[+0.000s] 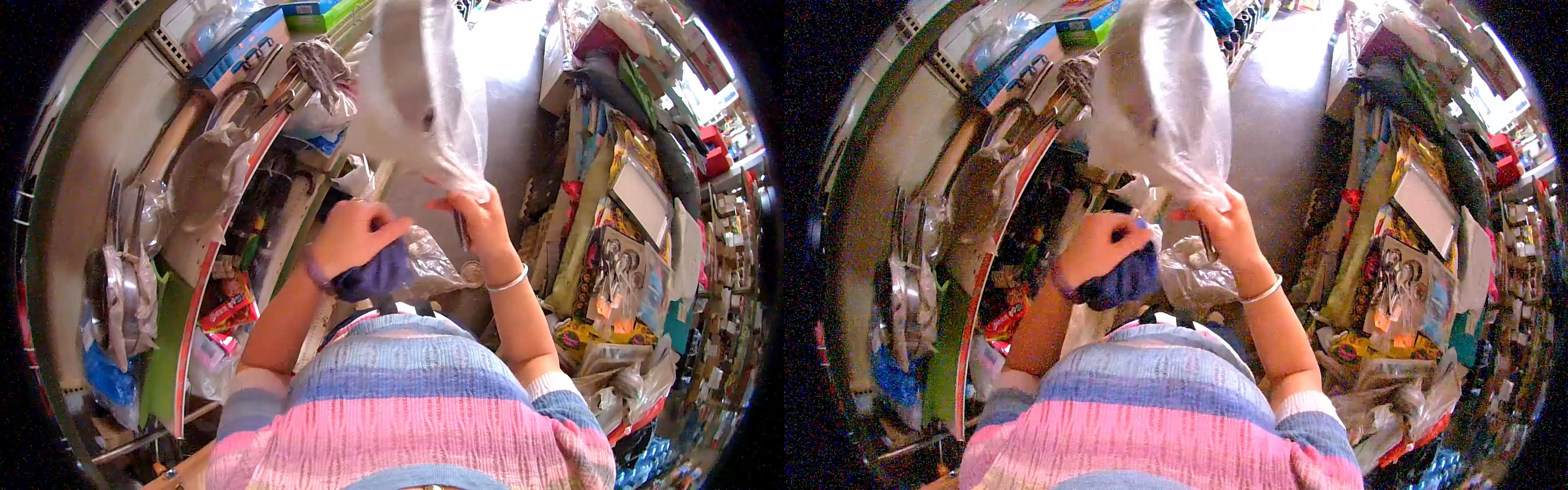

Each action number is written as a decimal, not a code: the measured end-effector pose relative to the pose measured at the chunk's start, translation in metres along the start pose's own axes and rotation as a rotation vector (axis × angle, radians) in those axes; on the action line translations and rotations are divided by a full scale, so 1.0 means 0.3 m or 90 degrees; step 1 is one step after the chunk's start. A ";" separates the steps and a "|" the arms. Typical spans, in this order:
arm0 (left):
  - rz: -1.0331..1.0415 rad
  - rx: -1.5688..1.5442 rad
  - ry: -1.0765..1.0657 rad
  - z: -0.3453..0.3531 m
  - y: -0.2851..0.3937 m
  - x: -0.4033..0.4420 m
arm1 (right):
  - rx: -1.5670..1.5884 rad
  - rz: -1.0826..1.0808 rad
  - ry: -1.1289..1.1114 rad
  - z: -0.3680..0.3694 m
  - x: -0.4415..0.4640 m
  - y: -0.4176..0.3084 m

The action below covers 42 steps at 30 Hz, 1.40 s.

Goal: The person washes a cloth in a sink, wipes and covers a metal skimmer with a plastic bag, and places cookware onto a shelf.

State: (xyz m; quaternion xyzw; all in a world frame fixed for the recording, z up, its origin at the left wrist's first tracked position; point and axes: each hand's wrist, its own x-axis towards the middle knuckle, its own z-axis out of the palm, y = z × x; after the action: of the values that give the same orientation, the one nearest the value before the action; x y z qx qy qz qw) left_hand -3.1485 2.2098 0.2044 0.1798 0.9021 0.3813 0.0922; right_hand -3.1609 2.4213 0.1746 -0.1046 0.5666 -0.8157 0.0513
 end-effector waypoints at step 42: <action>0.151 -0.220 0.501 0.073 0.072 0.139 | -0.364 -0.318 0.065 0.061 -0.013 -0.115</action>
State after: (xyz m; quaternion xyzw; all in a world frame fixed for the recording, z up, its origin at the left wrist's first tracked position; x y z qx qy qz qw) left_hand -3.1747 2.2544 0.2037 0.1050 0.7647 0.5739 -0.2736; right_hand -3.1518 2.4176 0.2127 -0.2089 0.7303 -0.6160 -0.2086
